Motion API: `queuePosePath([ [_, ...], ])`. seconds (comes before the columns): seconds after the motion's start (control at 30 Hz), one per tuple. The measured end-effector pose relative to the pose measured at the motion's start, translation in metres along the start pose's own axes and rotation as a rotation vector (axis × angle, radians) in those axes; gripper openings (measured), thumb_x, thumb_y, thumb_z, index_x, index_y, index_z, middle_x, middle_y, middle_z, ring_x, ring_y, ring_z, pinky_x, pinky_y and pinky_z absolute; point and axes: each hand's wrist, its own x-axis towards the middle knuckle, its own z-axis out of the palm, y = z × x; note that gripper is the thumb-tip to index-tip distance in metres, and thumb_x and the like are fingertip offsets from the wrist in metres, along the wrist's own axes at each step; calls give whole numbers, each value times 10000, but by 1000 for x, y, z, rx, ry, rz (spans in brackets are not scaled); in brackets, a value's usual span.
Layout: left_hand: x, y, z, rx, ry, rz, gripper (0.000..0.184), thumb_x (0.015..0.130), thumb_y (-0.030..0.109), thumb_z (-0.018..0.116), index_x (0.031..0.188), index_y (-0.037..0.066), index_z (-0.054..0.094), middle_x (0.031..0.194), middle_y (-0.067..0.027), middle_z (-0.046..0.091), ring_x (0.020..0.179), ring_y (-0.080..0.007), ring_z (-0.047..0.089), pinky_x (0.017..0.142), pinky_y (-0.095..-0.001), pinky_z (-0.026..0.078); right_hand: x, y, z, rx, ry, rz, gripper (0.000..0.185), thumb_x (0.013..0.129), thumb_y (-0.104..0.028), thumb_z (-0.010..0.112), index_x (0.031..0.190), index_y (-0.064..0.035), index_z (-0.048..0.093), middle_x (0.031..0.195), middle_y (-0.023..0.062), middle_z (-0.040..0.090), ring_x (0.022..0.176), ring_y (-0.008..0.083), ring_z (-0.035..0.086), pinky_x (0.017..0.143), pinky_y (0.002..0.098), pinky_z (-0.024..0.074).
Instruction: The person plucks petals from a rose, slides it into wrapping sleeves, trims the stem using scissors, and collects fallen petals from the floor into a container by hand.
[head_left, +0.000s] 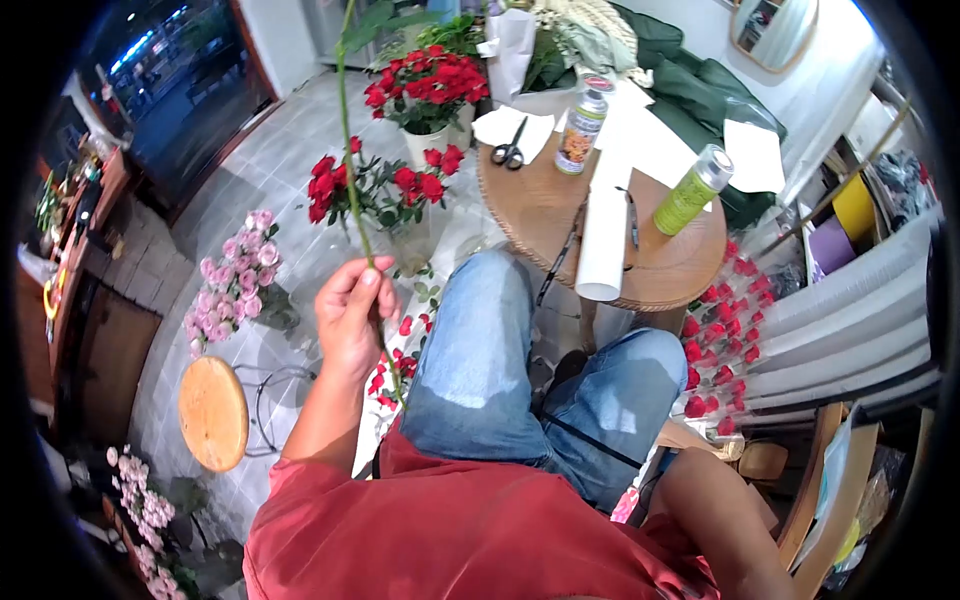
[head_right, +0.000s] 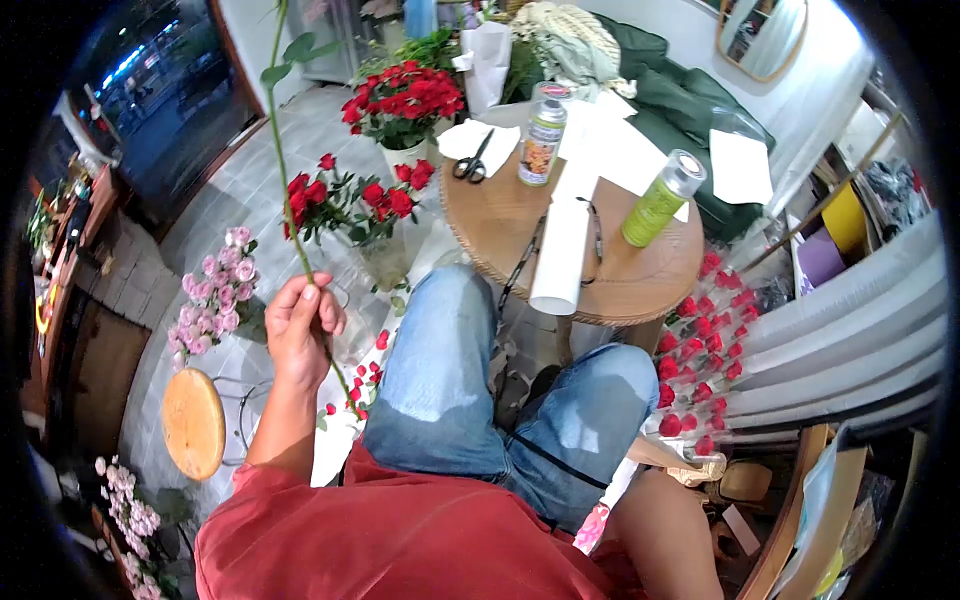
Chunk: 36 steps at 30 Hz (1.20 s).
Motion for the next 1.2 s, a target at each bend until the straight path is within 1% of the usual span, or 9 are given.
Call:
queuePosePath([
  [0.17,1,-13,-11,20,28,10,218,999,141,567,1108,-38,628,678,-24,520,596,-114,471,556,-277,426,-12,10,40,-308,201,378,433,994,-253,543,1377,-50,552,1595,121,307,1509,307,169,1153,645,260],
  [0.4,4,-11,-11,-8,-17,29,226,1020,137,529,1144,-34,611,693,3,475,601,-94,427,544,-252,370,-40,70,40,-252,291,-63,313,952,-127,613,1247,-33,653,1310,97,644,1273,270,565,1092,401,467],
  [0.47,6,-8,-17,-24,-33,68,235,1019,127,521,1152,-39,619,693,-16,492,614,-106,446,558,-259,391,-45,61,34,-332,364,23,228,903,-57,665,1115,26,685,1193,179,681,1119,278,658,984,428,561],
  [0.5,6,-5,-14,8,-9,97,236,1022,126,513,1159,-42,610,697,-13,488,619,-102,431,557,-253,375,-45,48,46,-496,560,190,125,857,-192,603,917,-116,683,971,-18,653,972,163,585,857,283,420],
  [0.6,2,-8,-24,-23,-50,87,236,1022,123,513,1163,-44,602,701,-12,484,619,-100,417,560,-251,366,-84,22,22,-558,554,625,113,887,-195,602,899,-103,664,935,-8,618,900,152,532,796,297,384],
  [0.8,6,3,-42,56,23,132,243,1028,134,509,1150,-60,587,709,13,435,628,-86,380,561,-240,339,-139,12,-16,-791,200,898,219,992,-160,443,907,-8,576,687,120,576,570,203,550,500,348,425],
  [0.97,37,60,-35,-56,-17,234,177,1031,134,482,1065,-22,556,681,24,362,610,-90,342,560,-250,325,-194,9,-47,-714,-7,1476,179,941,-104,534,944,54,619,770,161,623,689,276,636,597,389,495],
  [1.03,62,81,-23,-143,-143,261,139,1022,101,465,927,6,501,670,10,366,622,-108,355,595,-249,334,-229,23,-56,-493,-509,1974,199,914,-148,596,992,31,631,859,205,667,724,354,646,651,438,517],
  [1.2,136,55,-28,-126,-181,418,172,923,58,421,759,72,370,766,-48,349,739,-185,336,713,-346,310,-342,27,-70,55,-1797,2122,224,842,-129,627,1007,10,691,999,207,714,940,380,702,762,475,566],
])
